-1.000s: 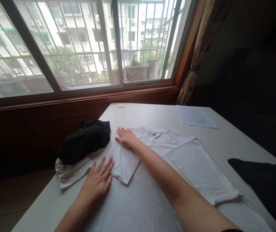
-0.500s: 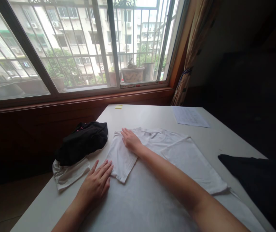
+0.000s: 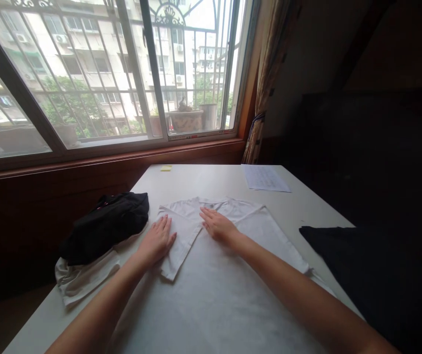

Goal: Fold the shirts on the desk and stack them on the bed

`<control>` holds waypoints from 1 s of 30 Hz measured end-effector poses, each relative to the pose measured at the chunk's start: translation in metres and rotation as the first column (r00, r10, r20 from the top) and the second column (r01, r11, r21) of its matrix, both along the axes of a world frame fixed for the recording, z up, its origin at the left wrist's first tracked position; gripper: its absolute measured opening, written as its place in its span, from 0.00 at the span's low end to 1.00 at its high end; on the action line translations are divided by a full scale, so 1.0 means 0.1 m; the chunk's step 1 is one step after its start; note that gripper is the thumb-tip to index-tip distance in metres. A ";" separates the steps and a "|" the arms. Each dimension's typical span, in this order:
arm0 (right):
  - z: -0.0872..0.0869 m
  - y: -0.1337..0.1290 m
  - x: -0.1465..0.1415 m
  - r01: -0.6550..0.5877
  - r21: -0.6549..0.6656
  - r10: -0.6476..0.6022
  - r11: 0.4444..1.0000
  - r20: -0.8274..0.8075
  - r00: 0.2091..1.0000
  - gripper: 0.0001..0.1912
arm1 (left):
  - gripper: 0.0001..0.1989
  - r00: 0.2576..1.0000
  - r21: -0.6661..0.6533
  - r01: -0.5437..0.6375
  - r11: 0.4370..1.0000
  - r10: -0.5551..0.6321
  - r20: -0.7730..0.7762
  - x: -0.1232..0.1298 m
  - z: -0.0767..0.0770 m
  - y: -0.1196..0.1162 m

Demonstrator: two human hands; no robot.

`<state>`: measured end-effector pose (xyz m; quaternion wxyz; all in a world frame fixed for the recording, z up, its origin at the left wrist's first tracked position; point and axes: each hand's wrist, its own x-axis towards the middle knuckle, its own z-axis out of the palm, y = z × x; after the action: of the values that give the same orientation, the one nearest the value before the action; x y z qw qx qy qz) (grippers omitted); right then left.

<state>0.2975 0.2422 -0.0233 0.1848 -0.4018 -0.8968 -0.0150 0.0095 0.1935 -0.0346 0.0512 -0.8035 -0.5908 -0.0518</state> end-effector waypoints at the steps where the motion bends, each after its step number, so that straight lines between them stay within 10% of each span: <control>1: 0.01 0.05 0.15 0.054 -0.006 -0.054 0.999 -0.013 0.998 0.26 | 0.33 0.999 -0.023 -0.044 0.999 0.044 0.004 0.04 0.00 0.08; 8: 0.03 0.25 1.18 0.513 -0.111 -0.504 0.851 0.096 0.858 0.32 | 0.35 0.984 -0.095 -0.175 0.980 0.177 0.009 0.04 0.03 0.43; 13: 0.04 0.10 1.62 0.586 -0.093 -0.575 0.805 0.120 0.809 0.33 | 0.34 0.979 -0.078 -0.205 0.976 0.206 0.004 0.00 0.02 0.52; 30: -0.12 -0.03 1.57 0.718 -0.056 -0.714 0.694 0.067 0.696 0.25 | 0.28 0.987 0.142 -0.157 0.977 0.152 0.040 0.26 -0.08 0.71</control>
<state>0.4548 0.2395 -0.0354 0.1305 -0.7255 -0.6731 -0.0590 0.0353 0.2643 -0.0423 0.1046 -0.7485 -0.6468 -0.1019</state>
